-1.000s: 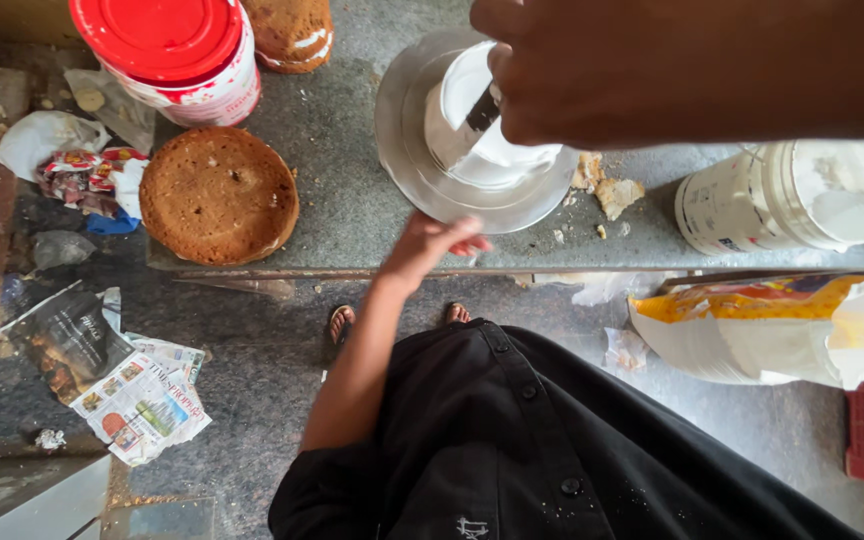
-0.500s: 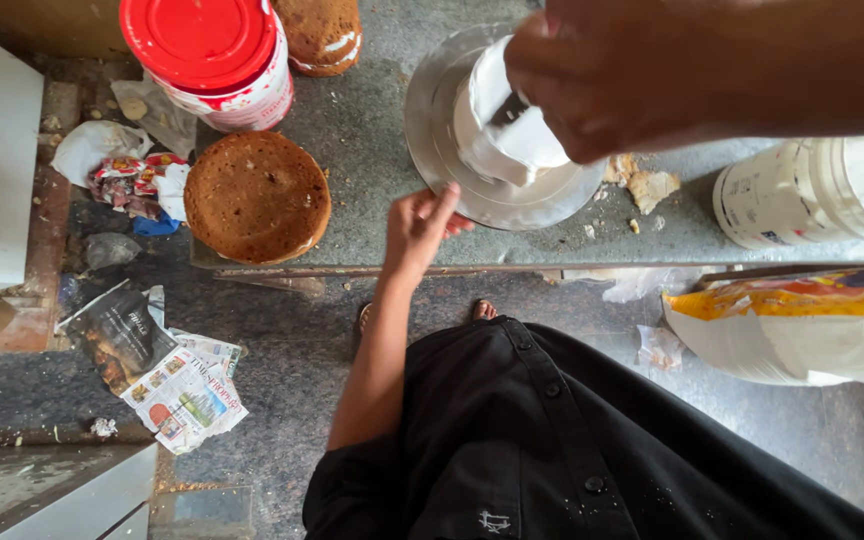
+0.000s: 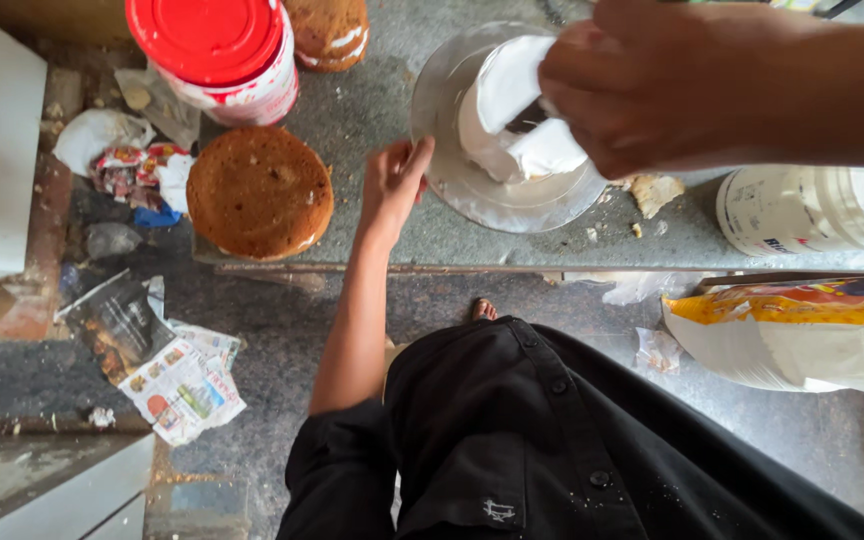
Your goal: The person prepares a cake by placing a sponge base on a cardboard square, spreading white frosting from a bucket onto the top with a spatula, and then smoothing the frosting over the top and sides as the cake rotates on a stand.
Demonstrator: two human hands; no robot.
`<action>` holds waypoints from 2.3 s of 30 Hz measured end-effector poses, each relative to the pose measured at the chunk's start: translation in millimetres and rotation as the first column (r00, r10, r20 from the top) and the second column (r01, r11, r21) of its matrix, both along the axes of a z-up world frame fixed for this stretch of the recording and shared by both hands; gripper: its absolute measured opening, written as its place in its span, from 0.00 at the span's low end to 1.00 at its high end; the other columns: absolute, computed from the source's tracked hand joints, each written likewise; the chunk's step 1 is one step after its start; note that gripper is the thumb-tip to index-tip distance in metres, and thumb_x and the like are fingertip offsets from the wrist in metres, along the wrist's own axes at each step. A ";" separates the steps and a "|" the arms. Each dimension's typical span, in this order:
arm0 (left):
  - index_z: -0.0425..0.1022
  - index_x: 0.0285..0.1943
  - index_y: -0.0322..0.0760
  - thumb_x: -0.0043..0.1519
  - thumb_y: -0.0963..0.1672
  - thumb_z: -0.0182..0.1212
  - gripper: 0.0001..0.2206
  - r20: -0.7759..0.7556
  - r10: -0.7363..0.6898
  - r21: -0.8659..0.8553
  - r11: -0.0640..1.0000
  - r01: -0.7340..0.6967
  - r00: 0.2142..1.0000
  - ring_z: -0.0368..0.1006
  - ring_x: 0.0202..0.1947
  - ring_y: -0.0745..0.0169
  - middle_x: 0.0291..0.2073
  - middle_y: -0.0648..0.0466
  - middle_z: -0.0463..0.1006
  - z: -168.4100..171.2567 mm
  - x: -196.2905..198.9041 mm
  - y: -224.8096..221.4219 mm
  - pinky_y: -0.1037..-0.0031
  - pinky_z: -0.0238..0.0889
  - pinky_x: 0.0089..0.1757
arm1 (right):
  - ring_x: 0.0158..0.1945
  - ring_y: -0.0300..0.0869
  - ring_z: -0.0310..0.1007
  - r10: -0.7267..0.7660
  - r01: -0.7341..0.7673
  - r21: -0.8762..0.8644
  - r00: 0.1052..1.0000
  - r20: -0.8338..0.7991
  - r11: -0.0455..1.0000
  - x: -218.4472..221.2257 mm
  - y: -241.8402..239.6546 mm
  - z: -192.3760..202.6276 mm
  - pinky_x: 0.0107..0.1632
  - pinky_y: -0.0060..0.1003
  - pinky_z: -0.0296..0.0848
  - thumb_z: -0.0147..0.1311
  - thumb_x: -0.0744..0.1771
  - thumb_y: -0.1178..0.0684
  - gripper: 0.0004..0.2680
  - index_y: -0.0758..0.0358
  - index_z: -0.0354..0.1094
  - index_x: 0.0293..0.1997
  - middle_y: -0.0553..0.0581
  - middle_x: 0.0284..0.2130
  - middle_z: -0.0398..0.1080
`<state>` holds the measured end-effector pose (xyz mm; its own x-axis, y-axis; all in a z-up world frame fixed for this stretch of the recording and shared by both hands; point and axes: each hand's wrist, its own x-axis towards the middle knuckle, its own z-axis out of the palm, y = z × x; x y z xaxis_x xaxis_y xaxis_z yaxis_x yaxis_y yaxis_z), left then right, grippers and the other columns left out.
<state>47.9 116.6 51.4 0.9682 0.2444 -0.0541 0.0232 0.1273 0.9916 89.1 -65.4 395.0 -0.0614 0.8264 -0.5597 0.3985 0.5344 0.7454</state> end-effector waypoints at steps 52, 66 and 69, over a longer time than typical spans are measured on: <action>0.81 0.34 0.35 0.64 0.59 0.57 0.26 0.140 -0.161 -0.082 0.981 0.174 0.977 0.78 0.26 0.68 0.29 0.51 0.85 -24.3 -39.9 -28.3 0.77 0.71 0.29 | 0.39 0.35 0.73 -0.008 0.000 0.128 0.998 0.060 0.992 -1.6 18.6 -2.2 0.36 0.28 0.70 0.60 0.64 0.57 0.02 0.61 0.74 0.31 0.48 0.33 0.73; 0.84 0.38 0.33 0.66 0.56 0.57 0.24 0.122 -0.300 -0.132 0.940 0.315 0.946 0.77 0.26 0.69 0.27 0.51 0.85 -21.6 -47.5 -61.1 0.74 0.72 0.31 | 0.51 0.34 0.71 -0.214 0.224 -0.109 0.972 0.100 0.968 -12.1 22.6 18.8 0.49 0.31 0.72 0.59 0.66 0.51 0.06 0.54 0.76 0.45 0.42 0.45 0.75; 0.84 0.38 0.33 0.66 0.56 0.57 0.23 0.142 -0.346 -0.124 0.923 0.363 0.928 0.79 0.27 0.69 0.28 0.52 0.85 -22.0 -48.9 -72.2 0.74 0.74 0.31 | 0.55 0.36 0.69 -0.408 0.410 -0.203 0.912 0.053 0.889 -23.3 17.4 21.7 0.50 0.32 0.71 0.59 0.64 0.49 0.05 0.51 0.76 0.40 0.40 0.43 0.75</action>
<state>-1.0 44.4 29.4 0.9915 -0.1179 0.0543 -0.0200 0.2747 0.9613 65.8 -48.0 416.6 0.2626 0.6446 -0.7180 0.6086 0.4668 0.6417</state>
